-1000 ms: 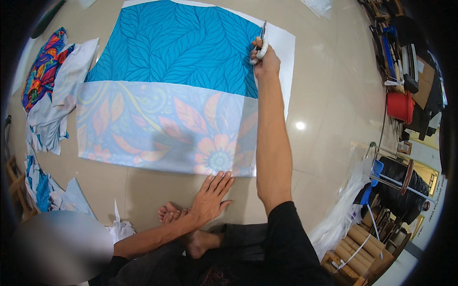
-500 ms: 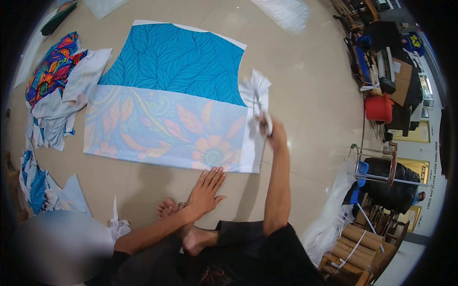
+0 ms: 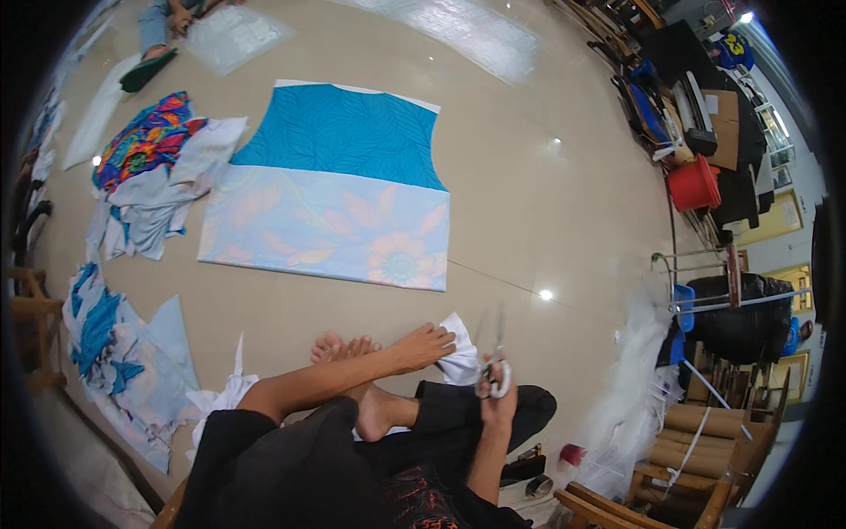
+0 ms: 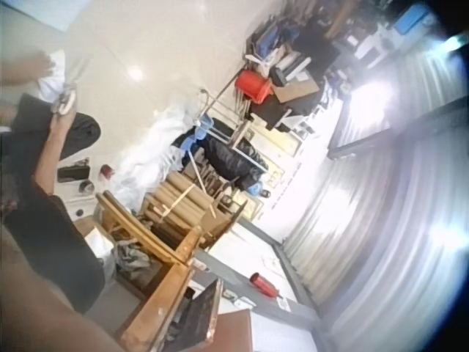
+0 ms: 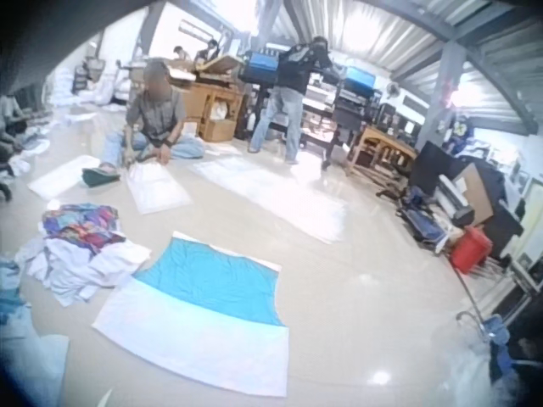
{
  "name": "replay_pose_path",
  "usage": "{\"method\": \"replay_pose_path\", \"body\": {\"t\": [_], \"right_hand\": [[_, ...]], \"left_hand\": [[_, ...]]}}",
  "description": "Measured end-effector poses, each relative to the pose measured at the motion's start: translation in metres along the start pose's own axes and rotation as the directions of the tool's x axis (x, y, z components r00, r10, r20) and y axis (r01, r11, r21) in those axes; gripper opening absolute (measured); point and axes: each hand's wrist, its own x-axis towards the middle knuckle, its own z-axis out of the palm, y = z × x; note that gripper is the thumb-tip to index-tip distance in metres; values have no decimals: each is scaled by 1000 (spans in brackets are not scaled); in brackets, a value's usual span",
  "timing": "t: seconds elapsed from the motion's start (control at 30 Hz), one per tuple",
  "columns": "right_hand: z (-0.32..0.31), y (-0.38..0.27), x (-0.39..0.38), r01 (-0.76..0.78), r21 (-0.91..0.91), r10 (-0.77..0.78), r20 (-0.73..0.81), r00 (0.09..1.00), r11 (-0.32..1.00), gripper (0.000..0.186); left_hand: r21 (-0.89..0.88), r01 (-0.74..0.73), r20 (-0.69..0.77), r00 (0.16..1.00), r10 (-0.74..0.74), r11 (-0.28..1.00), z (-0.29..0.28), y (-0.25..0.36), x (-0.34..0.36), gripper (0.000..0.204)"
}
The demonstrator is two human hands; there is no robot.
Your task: The person sits on the floor and uses shears to cut a large piece of patterned fabric. They repeatedly fold the fabric, align the edges, and trim the material into rectangular sections, placing the cut pieces aside.
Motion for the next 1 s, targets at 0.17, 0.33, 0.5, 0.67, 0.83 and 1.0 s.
{"method": "replay_pose_path", "body": {"t": [0.17,0.33,0.5,0.67,0.83,1.0], "right_hand": [[30,-15,30,140,97,-145,39,989,985,53],[85,-1,21,257,-332,-240,93,966,907,52],[179,72,30,682,-500,-326,622,712,534,64],[225,97,65,899,-435,-247,867,432,46,71],[176,48,194,880,-470,-355,835,421,-61,66],[111,-85,289,627,-764,-645,556,524,-150,59]], "left_hand": [[-329,275,31,959,-280,904,-43,-10,-21,25],[-587,655,-241,419,-876,475,-172,5,-166,21],[461,755,700,13,-714,466,-141,94,-413,48],[172,980,618,-30,-786,98,-161,136,-384,55],[-71,989,244,145,-959,132,-182,105,-295,49],[-121,892,20,441,-897,436,-186,37,-238,46]]}}
